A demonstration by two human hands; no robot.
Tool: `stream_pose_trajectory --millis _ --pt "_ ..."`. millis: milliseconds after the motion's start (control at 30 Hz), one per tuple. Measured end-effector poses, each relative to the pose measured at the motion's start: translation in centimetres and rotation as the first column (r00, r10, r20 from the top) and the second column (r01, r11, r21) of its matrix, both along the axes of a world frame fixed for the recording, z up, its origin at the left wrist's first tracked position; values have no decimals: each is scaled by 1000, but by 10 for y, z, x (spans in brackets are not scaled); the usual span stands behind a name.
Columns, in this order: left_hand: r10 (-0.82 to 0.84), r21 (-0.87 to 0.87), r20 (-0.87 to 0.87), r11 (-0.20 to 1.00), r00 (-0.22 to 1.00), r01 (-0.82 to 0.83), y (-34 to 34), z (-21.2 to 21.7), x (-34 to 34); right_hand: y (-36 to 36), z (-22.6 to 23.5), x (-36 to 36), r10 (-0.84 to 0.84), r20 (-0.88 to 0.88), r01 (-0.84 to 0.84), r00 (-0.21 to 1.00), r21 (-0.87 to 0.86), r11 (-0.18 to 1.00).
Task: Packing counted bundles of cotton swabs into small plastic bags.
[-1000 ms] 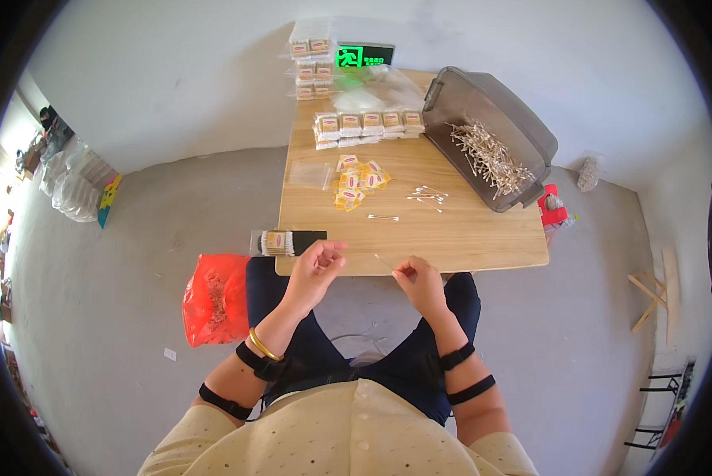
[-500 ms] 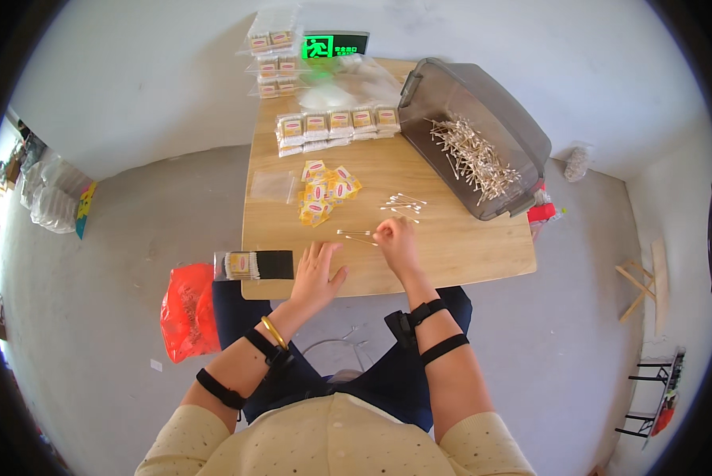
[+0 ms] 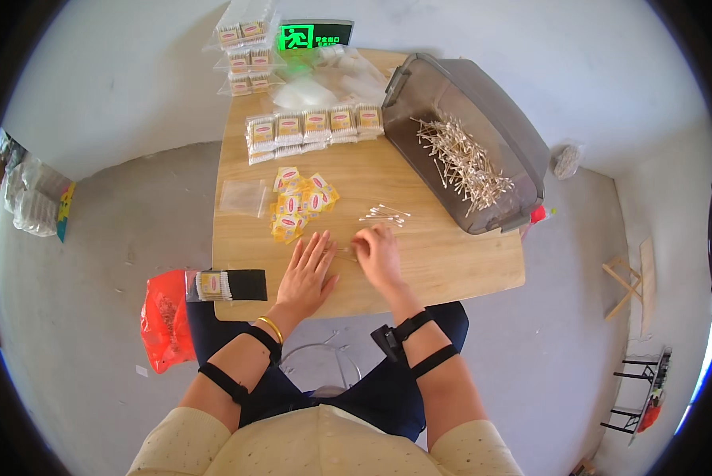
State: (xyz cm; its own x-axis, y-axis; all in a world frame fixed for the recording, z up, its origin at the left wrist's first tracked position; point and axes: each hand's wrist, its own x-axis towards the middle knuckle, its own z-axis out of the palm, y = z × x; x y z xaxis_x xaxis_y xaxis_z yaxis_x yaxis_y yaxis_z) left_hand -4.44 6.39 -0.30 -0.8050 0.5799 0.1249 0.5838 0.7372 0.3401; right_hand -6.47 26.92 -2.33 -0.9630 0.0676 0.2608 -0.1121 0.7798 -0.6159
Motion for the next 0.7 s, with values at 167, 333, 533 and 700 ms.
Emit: stream_pose_trajectory --millis 167,333,533,700 --pt "-14 -61 0 998 1000 14 3 3 0 19 13 -13 -124 -53 117 991 -114 987" --pt "-1 -18 12 1000 1000 2 2 0 0 41 18 -27 -90 -106 99 990 89 991" --pt "3 -4 11 1000 1000 -3 2 -1 0 40 21 -36 29 -42 -18 999 248 969" --pt "6 5 11 1000 1000 -6 1 -1 0 39 25 -36 97 -92 -67 991 287 956"
